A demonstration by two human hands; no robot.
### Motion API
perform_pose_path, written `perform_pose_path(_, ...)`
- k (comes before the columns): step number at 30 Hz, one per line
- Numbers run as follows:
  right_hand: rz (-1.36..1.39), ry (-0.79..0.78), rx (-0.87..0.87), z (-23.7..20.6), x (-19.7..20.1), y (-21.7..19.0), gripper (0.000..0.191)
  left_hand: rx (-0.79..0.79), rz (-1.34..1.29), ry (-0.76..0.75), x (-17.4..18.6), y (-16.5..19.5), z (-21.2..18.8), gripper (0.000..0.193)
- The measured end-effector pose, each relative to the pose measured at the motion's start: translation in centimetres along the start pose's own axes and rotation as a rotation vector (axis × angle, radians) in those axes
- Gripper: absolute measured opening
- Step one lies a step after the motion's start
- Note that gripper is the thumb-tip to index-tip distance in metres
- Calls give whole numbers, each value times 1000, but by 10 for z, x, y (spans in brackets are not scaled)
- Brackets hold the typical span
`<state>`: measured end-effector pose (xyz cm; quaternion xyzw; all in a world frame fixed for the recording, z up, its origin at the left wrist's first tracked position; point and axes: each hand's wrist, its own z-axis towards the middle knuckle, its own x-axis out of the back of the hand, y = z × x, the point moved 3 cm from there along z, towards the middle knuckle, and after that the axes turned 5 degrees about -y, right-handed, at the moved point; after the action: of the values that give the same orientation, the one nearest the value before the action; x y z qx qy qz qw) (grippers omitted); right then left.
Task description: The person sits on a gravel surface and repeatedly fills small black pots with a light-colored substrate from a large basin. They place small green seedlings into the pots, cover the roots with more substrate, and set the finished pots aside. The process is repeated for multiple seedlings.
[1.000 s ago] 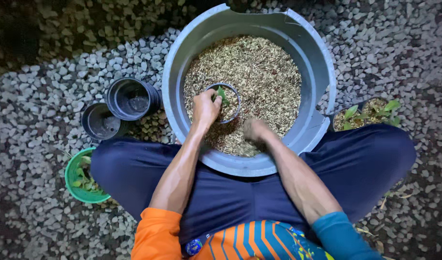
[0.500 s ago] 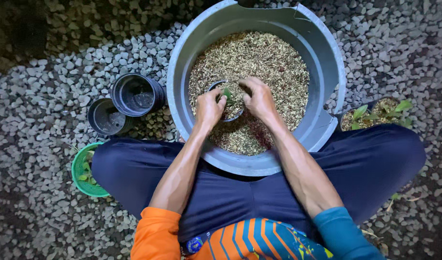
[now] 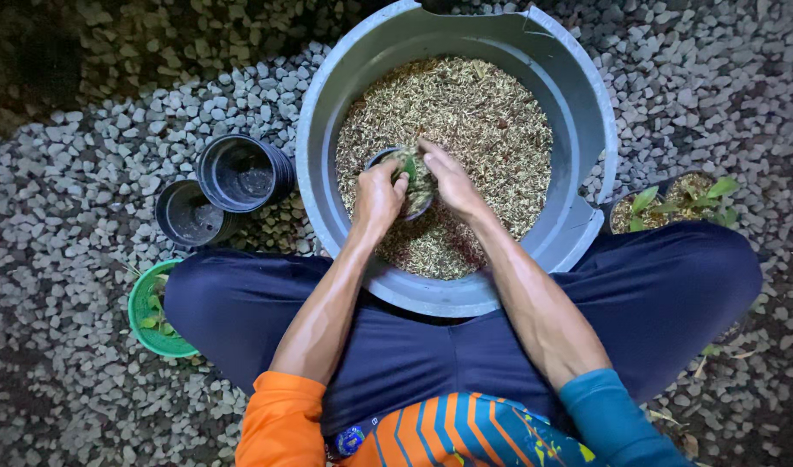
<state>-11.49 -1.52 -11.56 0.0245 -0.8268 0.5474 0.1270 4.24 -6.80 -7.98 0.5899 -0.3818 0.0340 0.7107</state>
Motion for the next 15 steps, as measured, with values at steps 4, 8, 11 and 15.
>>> perform_pose_path(4, 202, -78, -68, 3, -2, 6, 55, 154, -40, -83, -2, -3, -1, 21)
perform_pose_path(8, 135, -36, -16, 0, 4, 15, 54, 59, -12, -35, -4, -2, -1, 17)
perform_pose_path(11, -176, 26, 32, -8, 3, 21, 47, 113, 9, -79, -9, -10, 1, 12)
perform_pose_path(15, -187, -85, -54, -9, -7, 25, 47, 156, -12, -130, -17, -19, 2, 12)
